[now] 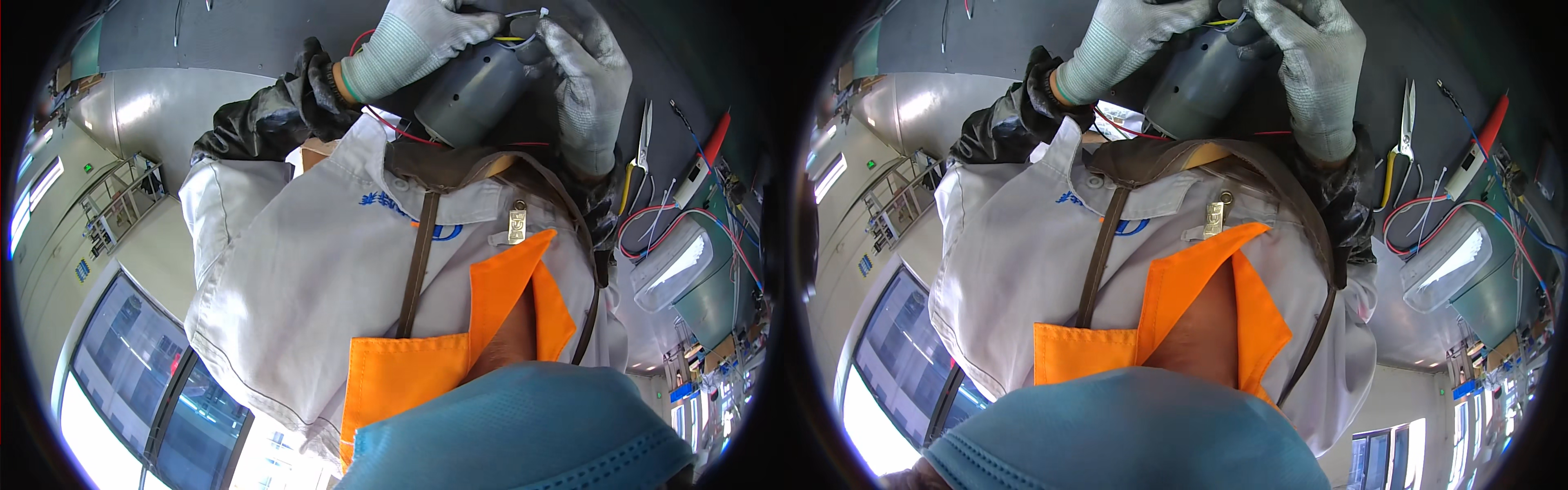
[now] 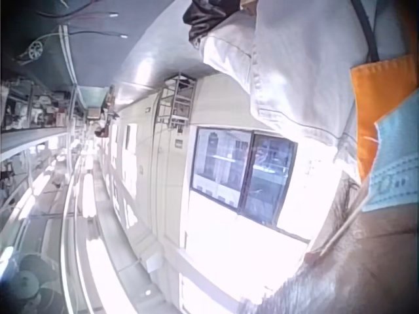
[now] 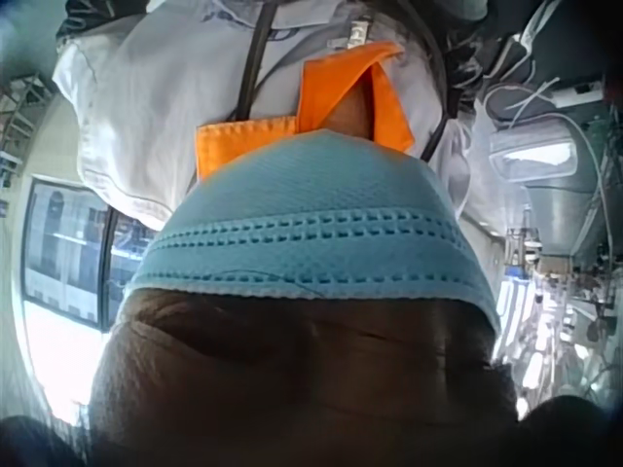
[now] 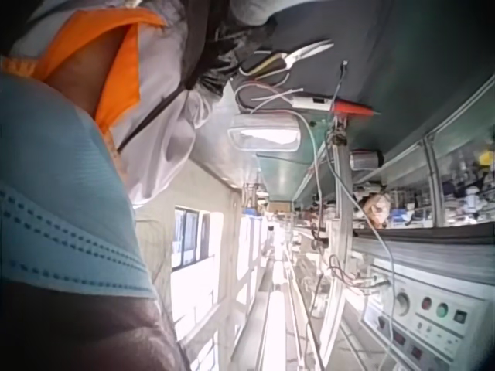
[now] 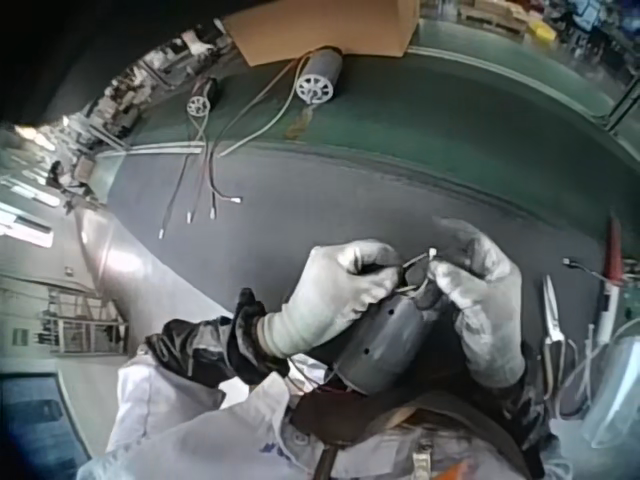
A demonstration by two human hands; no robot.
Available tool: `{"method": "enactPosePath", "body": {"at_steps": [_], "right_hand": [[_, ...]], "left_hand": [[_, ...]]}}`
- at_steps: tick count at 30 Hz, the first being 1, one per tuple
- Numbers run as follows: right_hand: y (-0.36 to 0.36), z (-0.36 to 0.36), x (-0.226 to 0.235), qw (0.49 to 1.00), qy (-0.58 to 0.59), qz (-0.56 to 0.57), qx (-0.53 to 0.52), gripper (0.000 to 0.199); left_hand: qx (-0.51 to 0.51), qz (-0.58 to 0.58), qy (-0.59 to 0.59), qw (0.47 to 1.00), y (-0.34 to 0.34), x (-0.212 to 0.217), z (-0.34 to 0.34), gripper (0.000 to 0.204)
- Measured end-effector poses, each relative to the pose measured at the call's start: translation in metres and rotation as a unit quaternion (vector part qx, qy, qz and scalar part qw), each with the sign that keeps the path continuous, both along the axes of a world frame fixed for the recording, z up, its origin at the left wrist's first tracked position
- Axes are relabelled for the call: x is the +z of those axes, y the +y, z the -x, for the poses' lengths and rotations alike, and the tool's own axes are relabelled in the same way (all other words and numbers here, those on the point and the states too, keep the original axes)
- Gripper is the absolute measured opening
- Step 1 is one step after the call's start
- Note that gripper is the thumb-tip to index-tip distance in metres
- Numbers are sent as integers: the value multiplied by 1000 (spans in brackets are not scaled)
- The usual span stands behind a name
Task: Assembling electrical components by stripping wires and attaching them to a motor-like object.
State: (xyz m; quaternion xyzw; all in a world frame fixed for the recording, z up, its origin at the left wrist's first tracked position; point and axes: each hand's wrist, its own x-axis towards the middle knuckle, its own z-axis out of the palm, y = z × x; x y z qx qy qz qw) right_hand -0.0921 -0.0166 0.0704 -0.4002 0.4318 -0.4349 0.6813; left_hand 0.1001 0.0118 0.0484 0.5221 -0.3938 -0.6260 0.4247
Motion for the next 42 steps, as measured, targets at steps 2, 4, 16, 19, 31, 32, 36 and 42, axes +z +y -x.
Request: {"method": "enactPosePath", "body": {"at_steps": [2,4,16,19,31,32,36,42], "right_hand": [[-2,0,0,1000,-23,7,-6,44],[-11,14,6,998,25,0,58,44],[3,27,-15,992,-106,66,6,50],[6,25,-14,995,-80,61,-11,50],[-18,44,24,980,106,-19,170,31],[-16,38,23,974,162,-36,152,27],[7,25,30,784,462,413,42,16],[-16,70,-40,954,249,166,19,25]], "left_hand": [[-8,29,-49,998,-2,1,3,10],[-15,27,-28,999,-3,0,6,11],[-55,63,-109,991,-18,11,22,13],[-55,46,-111,991,-19,11,20,13],[-63,241,-270,930,-23,16,38,19],[-58,238,-277,929,-19,18,36,19],[-97,331,-351,871,-12,10,30,27],[-18,191,-303,933,3,30,38,42]]}}
